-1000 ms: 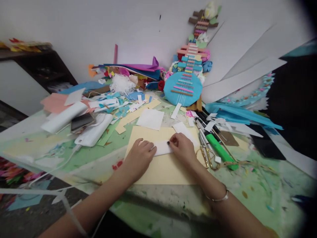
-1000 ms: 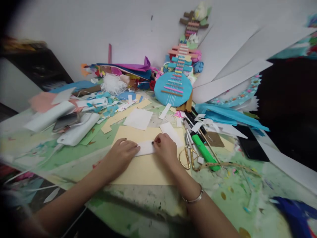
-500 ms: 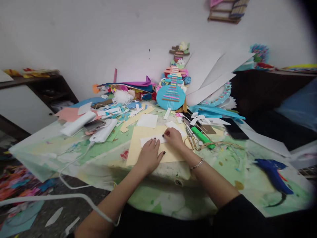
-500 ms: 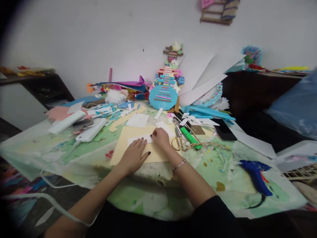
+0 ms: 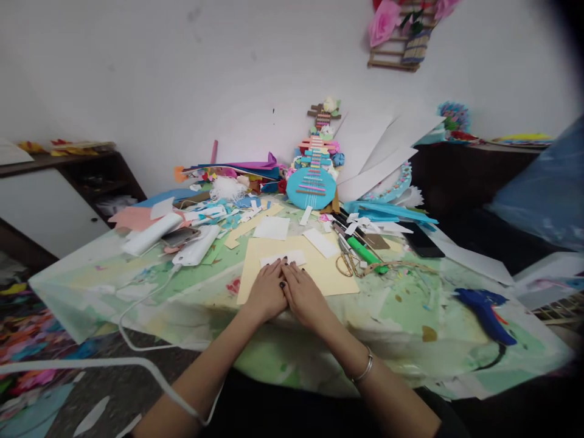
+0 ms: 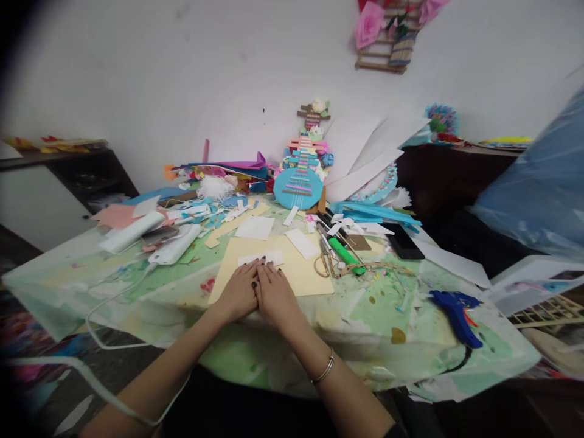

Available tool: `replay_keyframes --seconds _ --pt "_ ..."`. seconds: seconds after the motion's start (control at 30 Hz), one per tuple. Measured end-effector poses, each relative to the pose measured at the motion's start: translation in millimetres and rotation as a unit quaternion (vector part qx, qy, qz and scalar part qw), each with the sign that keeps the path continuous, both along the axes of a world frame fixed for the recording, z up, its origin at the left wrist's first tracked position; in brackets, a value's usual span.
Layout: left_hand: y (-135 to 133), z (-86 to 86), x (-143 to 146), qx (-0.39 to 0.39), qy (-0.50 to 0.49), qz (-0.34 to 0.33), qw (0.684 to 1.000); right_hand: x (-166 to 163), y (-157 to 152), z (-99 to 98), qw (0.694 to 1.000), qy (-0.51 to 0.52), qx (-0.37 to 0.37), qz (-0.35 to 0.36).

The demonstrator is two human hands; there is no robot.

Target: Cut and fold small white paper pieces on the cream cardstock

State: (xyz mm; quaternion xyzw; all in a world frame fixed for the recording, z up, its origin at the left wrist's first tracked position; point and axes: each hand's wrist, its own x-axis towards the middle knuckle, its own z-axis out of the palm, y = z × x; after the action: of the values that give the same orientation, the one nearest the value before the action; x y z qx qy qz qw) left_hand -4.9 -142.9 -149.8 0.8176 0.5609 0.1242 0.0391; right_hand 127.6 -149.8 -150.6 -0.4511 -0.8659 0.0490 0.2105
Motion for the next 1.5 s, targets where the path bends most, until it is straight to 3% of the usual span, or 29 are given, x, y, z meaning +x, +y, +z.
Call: replay_keyframes --seconds 0.73,0.93,1.1,1.2,1.37,1.5 --pt "-1.0 4.2 -3.5 -0.003 -0.002 -0.005 1.000 -4.6 -7.9 7.7 0.992 -0.006 -0.029 -0.125" --pt "-2.8 5.0 -5.8 0.047 -0.003 0.060 0.997 -4.7 -9.7 6.0 0.982 0.013 -0.019 -0.187" --pt "17.7 9.1 -26.0 0.072 -0.028 0.127 0.989 -4.0 -9.2 6.1 0.981 0.010 -0.021 -0.194" --pt "39.2 15.5 -41.8 0.033 -0.063 0.153 0.986 -3.2 -8.4 6.6 0.981 0.008 -0.033 -0.189" --pt "67.1 29.6 -55.0 -0.135 -0.188 0.120 0.965 2.3 -7.7 11.1 0.983 0.012 -0.054 -0.178" --pt "75.8 31.5 -53.6 -0.165 -0.245 0.085 0.952 17.5 3.8 21.2 0.983 0.011 -0.080 -0.166"
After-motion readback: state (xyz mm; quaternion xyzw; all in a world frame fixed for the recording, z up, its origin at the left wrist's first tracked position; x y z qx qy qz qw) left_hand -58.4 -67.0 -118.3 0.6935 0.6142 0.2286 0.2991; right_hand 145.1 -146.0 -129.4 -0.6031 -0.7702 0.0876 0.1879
